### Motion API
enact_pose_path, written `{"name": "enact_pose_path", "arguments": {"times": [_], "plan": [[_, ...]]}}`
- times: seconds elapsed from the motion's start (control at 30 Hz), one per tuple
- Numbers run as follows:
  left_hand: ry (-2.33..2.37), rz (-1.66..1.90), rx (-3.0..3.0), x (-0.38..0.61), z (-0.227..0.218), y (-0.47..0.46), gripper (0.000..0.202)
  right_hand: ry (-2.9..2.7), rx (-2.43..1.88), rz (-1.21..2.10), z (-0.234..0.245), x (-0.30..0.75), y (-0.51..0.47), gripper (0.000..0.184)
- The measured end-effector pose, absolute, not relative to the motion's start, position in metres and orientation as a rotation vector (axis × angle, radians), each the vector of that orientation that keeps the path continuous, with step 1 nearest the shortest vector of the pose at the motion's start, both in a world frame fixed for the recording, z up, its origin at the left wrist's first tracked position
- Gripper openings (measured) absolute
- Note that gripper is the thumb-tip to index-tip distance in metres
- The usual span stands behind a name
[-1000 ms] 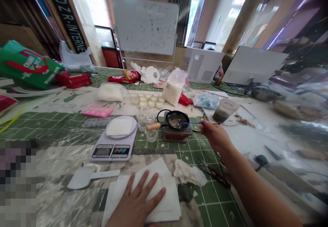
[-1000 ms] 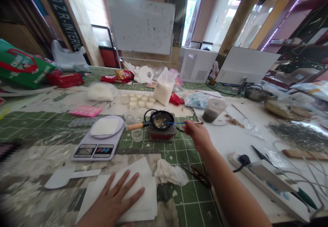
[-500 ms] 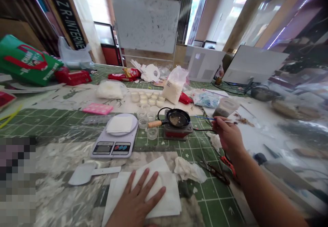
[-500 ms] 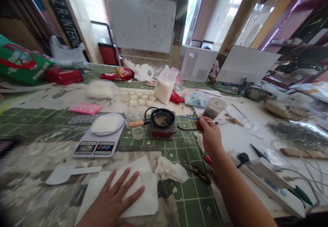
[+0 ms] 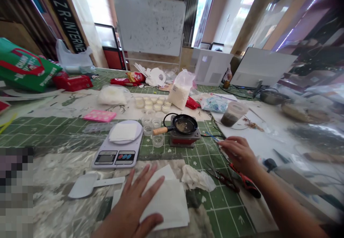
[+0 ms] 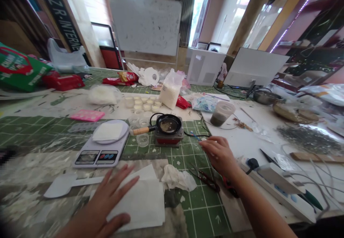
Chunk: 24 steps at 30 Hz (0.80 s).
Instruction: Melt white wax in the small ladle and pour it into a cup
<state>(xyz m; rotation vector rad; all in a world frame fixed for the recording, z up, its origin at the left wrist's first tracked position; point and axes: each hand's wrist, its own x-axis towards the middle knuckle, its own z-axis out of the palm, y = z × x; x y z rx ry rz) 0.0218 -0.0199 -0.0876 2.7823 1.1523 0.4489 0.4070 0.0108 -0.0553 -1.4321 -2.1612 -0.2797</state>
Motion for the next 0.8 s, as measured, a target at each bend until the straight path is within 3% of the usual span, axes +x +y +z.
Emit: {"name": "enact_pose_path", "arguments": {"times": [0.17, 0.37, 0.57, 0.8], "plan": [[1.441, 0.817, 2.608, 0.026, -0.029, 0.019, 0.041, -2.536, -1.468, -0.320, -0.070, 0.391, 0.002, 0.044], [1.611, 0.692, 2.193, 0.039, 0.006, 0.072, 0.048, -2.505, -1.564, -0.378, -0.081, 0.396, -0.003, 0.043], [1.521, 0.617, 1.941, 0.065, 0.000, 0.100, 0.058, -2.304, -1.590, -0.345, -0.072, 0.376, -0.015, 0.031], [1.290, 0.632, 1.625, 0.079, -0.022, 0.110, 0.044, -2.289, -1.688, -0.232, -0.071, 0.345, -0.018, 0.022]]}}
